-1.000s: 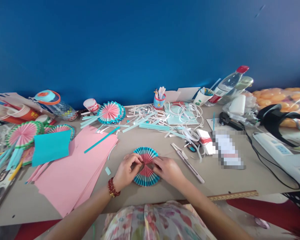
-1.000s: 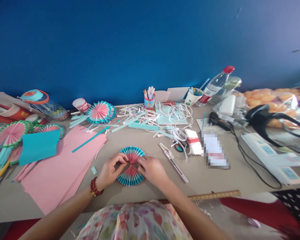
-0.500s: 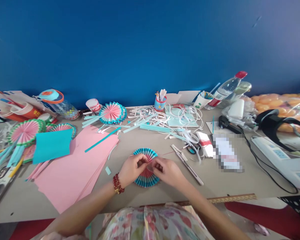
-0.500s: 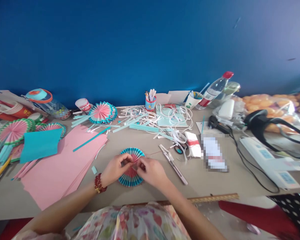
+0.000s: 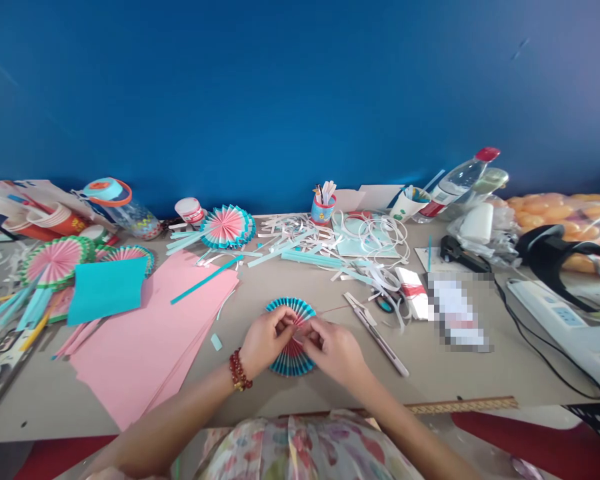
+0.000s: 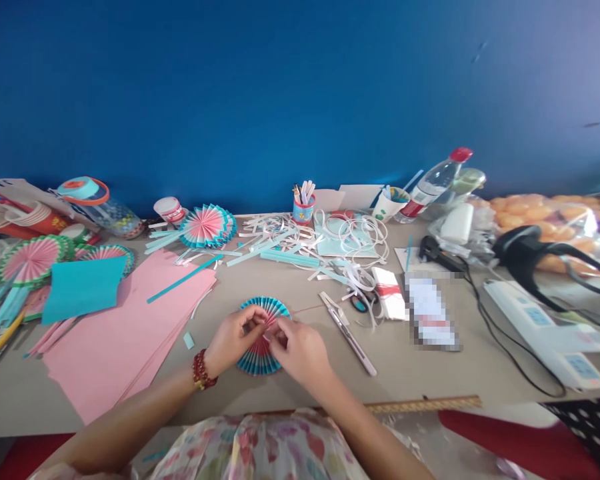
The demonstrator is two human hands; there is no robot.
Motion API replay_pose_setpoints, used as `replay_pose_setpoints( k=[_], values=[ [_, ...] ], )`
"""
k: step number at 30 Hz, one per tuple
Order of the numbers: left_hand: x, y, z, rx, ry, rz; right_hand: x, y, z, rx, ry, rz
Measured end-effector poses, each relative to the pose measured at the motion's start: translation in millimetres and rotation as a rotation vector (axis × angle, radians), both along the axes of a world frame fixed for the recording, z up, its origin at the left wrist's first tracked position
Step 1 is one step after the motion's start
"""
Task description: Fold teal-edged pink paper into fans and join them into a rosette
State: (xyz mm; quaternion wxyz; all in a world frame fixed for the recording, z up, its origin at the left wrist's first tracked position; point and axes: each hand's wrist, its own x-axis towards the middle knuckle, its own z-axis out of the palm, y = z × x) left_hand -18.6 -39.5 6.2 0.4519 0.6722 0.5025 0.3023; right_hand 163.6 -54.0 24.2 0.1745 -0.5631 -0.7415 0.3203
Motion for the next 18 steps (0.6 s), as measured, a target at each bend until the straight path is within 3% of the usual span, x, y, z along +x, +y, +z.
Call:
replay_pose_setpoints(
  k=[10,18],
  values=[
    [-3.2,-2.3,4.8,0.119,0.088,-0.089,-3.2,4.1,-1.0,0.137,-0.098,0.052],
    [-3.3,-3.1,1.5,0.062,0.006,0.006,-5.5,5.1,2.4,0.098,0.132,-0.047]
  ],
)
